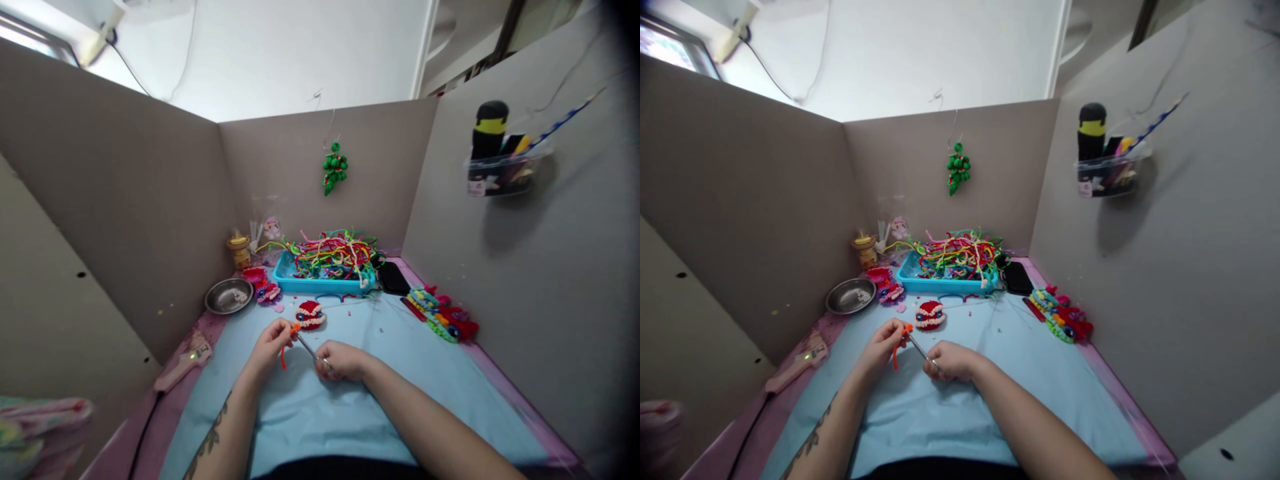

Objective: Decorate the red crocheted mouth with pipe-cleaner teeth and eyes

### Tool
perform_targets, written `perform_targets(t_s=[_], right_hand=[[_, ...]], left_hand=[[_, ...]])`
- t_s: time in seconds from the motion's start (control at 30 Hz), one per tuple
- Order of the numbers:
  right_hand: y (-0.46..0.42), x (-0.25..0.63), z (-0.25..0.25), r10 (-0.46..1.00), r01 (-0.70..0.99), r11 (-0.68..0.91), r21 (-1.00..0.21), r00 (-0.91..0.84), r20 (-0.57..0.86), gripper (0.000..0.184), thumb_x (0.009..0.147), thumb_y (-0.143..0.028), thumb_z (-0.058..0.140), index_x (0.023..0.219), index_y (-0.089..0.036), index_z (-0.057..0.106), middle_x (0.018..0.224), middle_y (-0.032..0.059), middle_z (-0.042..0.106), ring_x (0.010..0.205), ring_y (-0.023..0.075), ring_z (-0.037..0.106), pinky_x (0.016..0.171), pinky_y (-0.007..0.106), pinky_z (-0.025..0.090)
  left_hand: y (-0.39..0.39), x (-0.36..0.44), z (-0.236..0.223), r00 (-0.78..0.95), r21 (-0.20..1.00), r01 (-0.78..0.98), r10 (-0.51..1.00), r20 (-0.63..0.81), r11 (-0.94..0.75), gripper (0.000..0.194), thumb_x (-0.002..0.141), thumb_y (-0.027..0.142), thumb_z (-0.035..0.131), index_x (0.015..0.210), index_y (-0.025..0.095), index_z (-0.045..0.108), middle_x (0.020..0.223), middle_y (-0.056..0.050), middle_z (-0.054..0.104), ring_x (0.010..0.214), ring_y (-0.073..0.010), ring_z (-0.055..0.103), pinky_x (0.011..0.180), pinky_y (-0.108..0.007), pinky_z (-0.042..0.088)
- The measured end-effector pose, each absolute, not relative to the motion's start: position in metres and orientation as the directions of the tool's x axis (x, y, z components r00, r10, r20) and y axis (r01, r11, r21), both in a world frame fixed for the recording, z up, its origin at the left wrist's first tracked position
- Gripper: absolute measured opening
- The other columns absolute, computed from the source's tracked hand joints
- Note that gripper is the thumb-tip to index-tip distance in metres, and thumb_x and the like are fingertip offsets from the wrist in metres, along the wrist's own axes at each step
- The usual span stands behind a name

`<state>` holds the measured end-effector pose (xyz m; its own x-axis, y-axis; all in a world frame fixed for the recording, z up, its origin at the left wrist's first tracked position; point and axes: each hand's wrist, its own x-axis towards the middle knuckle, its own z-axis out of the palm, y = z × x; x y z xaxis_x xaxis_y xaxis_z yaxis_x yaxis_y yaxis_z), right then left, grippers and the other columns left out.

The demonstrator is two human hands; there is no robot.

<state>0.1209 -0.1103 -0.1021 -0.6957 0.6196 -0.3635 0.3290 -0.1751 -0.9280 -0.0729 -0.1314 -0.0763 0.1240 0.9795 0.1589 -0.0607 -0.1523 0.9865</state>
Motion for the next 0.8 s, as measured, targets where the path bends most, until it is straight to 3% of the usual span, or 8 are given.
perform_targets(t_s=[0.13,0.33,0.8], right_hand=[[-0.111,0.120,-0.100,0.615,0.318,-0.186,-0.929,-0.700,-0.363,0.008,0.059,-0.015,0.048,0.052,-0.014,0.052,0.041,-0.0063,0.048,0.032,0.0020,0.032,0.033,0.015,0.020],[-0.111,0.122,-0.098,0.587,0.286,-0.203,-0.937,-0.730,-0.350,0.010,0.060,-0.020,0.052,0.052,-0.014,0.052,0.045,-0.0050,0.050,0.033,0.0020,0.035,0.034,0.015,0.021],[-0.109,0.119,-0.110,0.655,0.208,-0.163,-0.964,-0.709,-0.264,0.022,0.062,-0.026,0.059,0.046,-0.015,0.047,0.036,-0.0071,0.040,0.031,0.0029,0.027,0.033,0.017,0.016]], left_hand=[[-0.134,-0.070,-0.074,0.109,0.991,-0.028,0.985,0.135,-0.132,0.029,0.076,0.044,0.060,0.069,0.018,0.050,0.055,0.005,0.043,0.050,-0.0090,0.038,0.049,-0.020,0.030],[-0.138,-0.065,-0.065,0.102,0.994,0.063,0.992,0.080,-0.087,0.034,0.073,0.049,0.059,0.065,0.018,0.047,0.052,0.008,0.034,0.043,-0.0059,0.026,0.042,-0.020,0.018],[-0.128,-0.073,-0.075,0.085,0.925,0.324,0.980,0.182,-0.200,0.031,0.077,0.045,0.050,0.063,0.018,0.047,0.053,0.006,0.038,0.047,-0.0083,0.032,0.047,-0.020,0.028]])
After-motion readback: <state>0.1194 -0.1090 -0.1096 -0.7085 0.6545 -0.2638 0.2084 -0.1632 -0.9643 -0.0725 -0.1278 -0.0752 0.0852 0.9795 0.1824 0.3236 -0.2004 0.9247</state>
